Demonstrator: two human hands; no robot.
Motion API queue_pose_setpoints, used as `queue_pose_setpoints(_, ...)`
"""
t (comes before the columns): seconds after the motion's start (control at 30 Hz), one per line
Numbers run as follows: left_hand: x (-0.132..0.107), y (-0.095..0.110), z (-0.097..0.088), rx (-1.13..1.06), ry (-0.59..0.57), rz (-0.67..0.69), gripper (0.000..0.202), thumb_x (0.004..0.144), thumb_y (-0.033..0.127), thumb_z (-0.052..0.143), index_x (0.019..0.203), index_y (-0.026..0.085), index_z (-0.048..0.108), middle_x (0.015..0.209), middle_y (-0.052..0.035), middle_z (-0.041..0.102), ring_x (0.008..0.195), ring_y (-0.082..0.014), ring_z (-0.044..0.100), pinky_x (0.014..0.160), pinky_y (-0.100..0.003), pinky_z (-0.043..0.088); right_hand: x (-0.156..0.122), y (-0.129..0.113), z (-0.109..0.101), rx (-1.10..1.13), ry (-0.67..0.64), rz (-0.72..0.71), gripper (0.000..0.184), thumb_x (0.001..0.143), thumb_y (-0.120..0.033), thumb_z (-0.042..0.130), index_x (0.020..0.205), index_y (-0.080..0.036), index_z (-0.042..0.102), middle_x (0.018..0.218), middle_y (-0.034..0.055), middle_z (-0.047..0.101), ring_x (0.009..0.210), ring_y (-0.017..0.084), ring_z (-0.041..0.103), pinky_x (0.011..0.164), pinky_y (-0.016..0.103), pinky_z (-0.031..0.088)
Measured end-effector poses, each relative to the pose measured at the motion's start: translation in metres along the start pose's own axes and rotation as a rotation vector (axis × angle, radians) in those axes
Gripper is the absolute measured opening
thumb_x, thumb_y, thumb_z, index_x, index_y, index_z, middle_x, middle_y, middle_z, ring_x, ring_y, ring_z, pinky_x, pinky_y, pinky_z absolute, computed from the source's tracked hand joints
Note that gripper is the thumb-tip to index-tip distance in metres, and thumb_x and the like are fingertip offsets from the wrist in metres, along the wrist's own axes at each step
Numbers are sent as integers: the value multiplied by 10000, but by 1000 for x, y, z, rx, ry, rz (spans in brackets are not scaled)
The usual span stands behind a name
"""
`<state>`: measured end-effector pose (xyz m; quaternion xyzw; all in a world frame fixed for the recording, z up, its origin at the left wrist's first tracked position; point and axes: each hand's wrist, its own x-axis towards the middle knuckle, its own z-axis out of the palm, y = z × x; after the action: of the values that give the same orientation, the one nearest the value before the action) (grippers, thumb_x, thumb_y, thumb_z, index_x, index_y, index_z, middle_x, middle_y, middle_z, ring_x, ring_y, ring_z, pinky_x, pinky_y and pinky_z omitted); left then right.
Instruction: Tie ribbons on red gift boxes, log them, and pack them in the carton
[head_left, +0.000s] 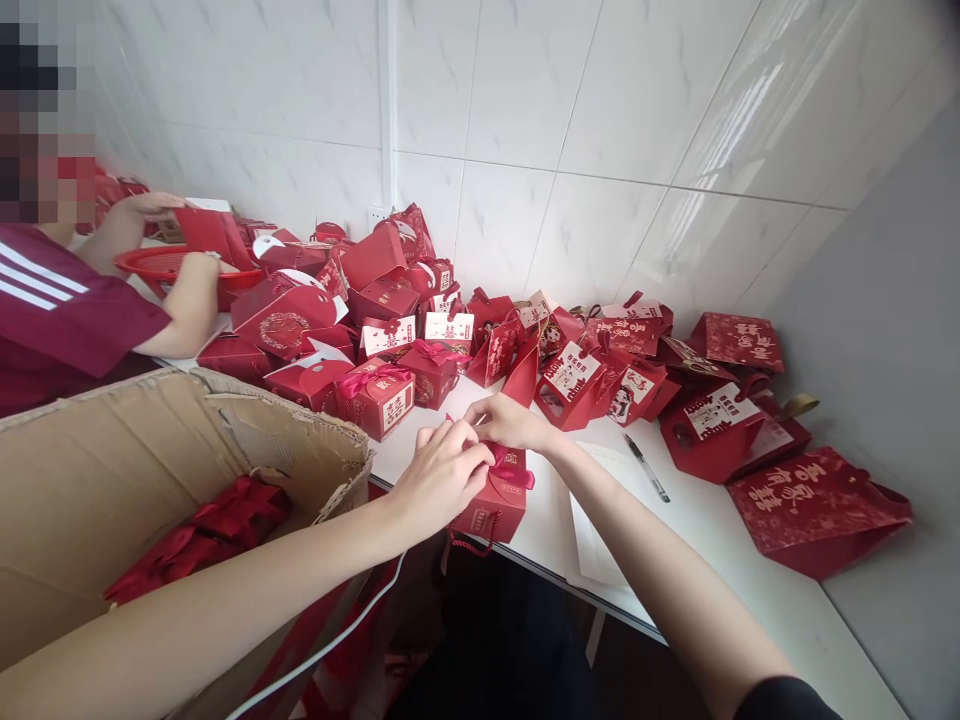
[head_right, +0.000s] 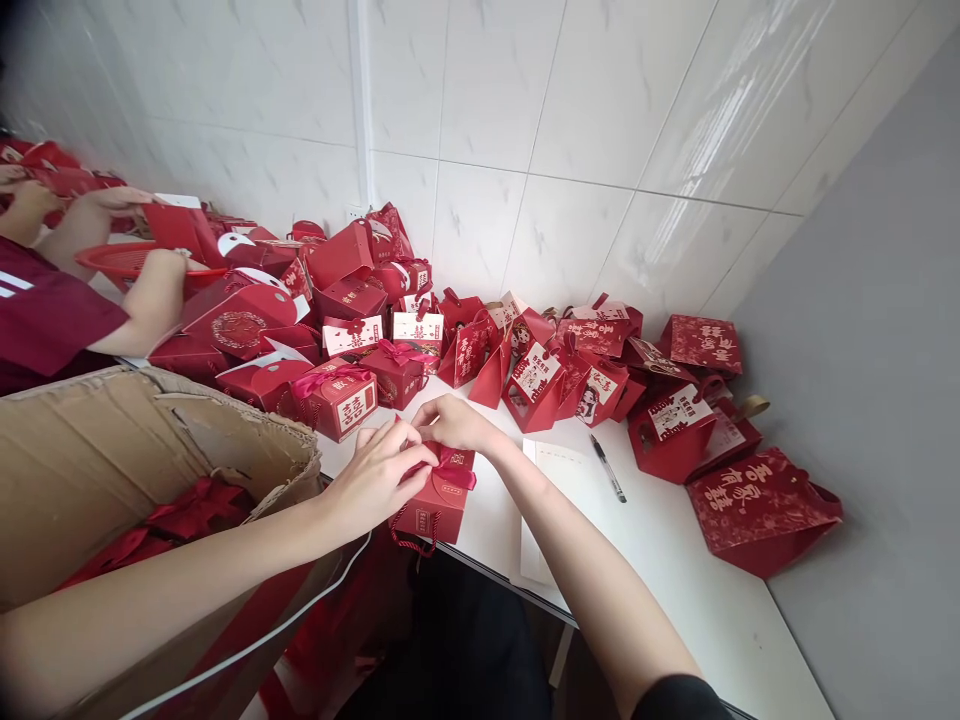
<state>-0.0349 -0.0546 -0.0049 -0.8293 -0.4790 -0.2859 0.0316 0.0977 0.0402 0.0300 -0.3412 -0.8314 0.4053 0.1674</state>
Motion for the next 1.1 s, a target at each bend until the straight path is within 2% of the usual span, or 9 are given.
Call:
queue_pose_setpoints(0.2, 5, -1, 0, -177, -88, -102, 127, 812, 155, 504, 914, 190, 570, 896, -14, 588, 893, -180, 529, 800, -347, 346, -3, 5, 4, 2, 80, 39, 108, 756, -99, 514, 723, -147, 606, 719, -1, 630, 647, 117, 566, 596, 220, 433)
queue_pose_setpoints(0.53, 6, 2, -4, -159, -143, -135, 105, 826, 192, 517, 810, 199, 620, 861, -2, 611, 904, -196, 505, 797, -350, 349, 5, 4, 15, -96, 252, 79, 131, 777, -98, 539, 670, -173, 539, 675, -16, 603, 644, 129, 553, 613, 233, 398)
queue_pose_setpoints(0.63, 6, 2, -3, -152, -150, -138, 111, 830, 195, 498, 817, 204, 609, 853, -6, 602, 903, -201, 508, 805, -358, 357, 1, 2, 14, -128, 369, 96, 101, 818, -150, 528, 723, -182, 537, 715, 2, 620, 660, 145, 564, 628, 249, 390)
queue_pose_setpoints(0.7, 6, 0, -3, -166, -124, -143, 107, 826, 202, 491, 877, 204, 585, 894, -19, 583, 915, -200, 513, 822, -361, 368, -12, -1, 10, -165, 524, 91, 86, 859, -249, 513, 795, -194, 527, 789, 16, 631, 707, 157, 574, 647, 255, 384)
queue_pose_setpoints(0.77, 5, -2, -6, -204, -55, -184, 167, 799, 243, 523, 955, 186, 536, 971, -46, 556, 951, -206, 513, 843, -355, 382, -35, -4, 6, -240, 649, 132, 221, 885, -382, 474, 755, -205, 503, 758, 18, 622, 685, 168, 564, 623, 263, 367)
queue_pose_setpoints(0.83, 4, -4, -11, -258, -26, -312, 285, 779, 348, 544, 991, 166, 486, 984, -67, 547, 922, -215, 533, 812, -346, 406, -61, -7, 6, -306, 604, 242, 427, 893, -513, 385, 599, -208, 439, 610, 18, 570, 574, 169, 516, 562, 274, 332)
queue_pose_setpoints(0.93, 3, -7, -19, -397, -195, -537, 361, 808, 522, 440, 886, 175, 501, 828, -39, 583, 766, -213, 569, 716, -331, 419, -92, -8, 17, -266, 408, 351, 555, 859, -629, 321, 497, -209, 347, 497, 7, 482, 477, 145, 427, 502, 276, 282)
queue_pose_setpoints(1.0, 2, -8, -21, -559, -327, -563, 397, 839, 543, 360, 795, 187, 528, 759, -15, 601, 737, -203, 580, 705, -311, 415, -101, -7, 27, -191, 383, 345, 527, 817, -642, 393, 519, -208, 355, 494, -14, 450, 471, 129, 388, 485, 267, 260)
queue_pose_setpoints(1.1, 2, -11, -17, -773, -363, -540, 356, 839, 501, 391, 773, 189, 550, 740, 13, 614, 727, -175, 585, 686, -271, 418, -100, -1, 37, -32, 435, 303, 457, 763, -601, 484, 556, -205, 392, 509, -36, 419, 491, 116, 357, 494, 257, 248)
